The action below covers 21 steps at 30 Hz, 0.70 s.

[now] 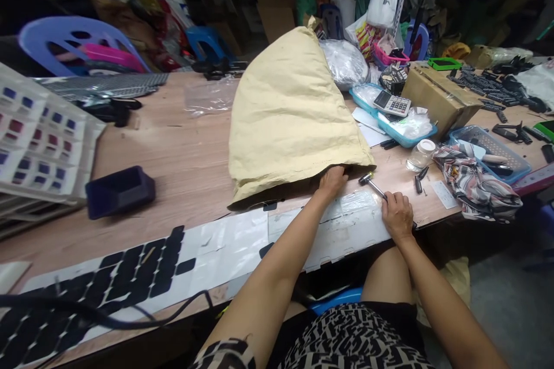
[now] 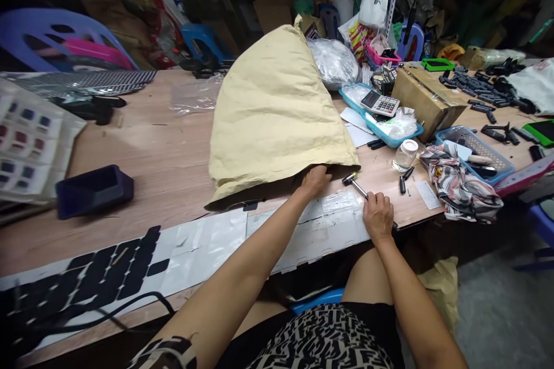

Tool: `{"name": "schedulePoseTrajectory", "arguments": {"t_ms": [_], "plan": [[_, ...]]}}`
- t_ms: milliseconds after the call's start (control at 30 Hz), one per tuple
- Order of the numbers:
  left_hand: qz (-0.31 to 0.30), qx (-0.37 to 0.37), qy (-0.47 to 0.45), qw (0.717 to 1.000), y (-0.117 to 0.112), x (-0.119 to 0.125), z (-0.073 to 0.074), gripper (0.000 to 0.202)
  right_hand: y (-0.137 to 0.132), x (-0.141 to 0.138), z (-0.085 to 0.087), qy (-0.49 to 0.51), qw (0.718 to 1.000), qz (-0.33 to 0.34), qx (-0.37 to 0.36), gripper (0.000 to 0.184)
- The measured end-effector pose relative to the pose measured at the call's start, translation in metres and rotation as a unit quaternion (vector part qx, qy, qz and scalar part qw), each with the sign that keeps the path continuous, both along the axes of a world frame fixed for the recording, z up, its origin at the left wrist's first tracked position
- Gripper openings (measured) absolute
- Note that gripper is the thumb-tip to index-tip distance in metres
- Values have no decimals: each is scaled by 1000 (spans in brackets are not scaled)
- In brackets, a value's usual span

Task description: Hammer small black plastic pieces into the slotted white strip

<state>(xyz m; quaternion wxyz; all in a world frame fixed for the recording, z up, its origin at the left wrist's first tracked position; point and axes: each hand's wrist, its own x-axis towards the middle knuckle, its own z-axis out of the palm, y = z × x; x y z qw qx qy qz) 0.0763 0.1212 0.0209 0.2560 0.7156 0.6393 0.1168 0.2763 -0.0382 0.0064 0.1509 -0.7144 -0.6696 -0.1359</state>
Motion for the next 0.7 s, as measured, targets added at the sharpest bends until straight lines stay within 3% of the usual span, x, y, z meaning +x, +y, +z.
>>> {"name": "schedulePoseTrajectory", "arguments": {"t_ms": [200, 300, 400, 567, 700], "plan": [[-45, 124, 8, 991, -69, -43, 0, 18, 0, 1, -1, -2, 1000, -1, 2, 22], [-4, 126, -39, 991, -91, -54, -8, 20, 1, 2, -2, -7, 1000, -2, 1, 22], [37, 105, -65, 992, -89, -52, -11, 31, 2, 3, -2, -12, 1000, -6, -2, 23], [-9, 72, -20, 997, -71, -51, -8, 27, 2, 2, -1, -14, 1000, -7, 1, 23], [-16, 76, -25, 997, -87, -57, -11, 24, 3, 4, -1, -7, 1000, -2, 1, 24]]}}
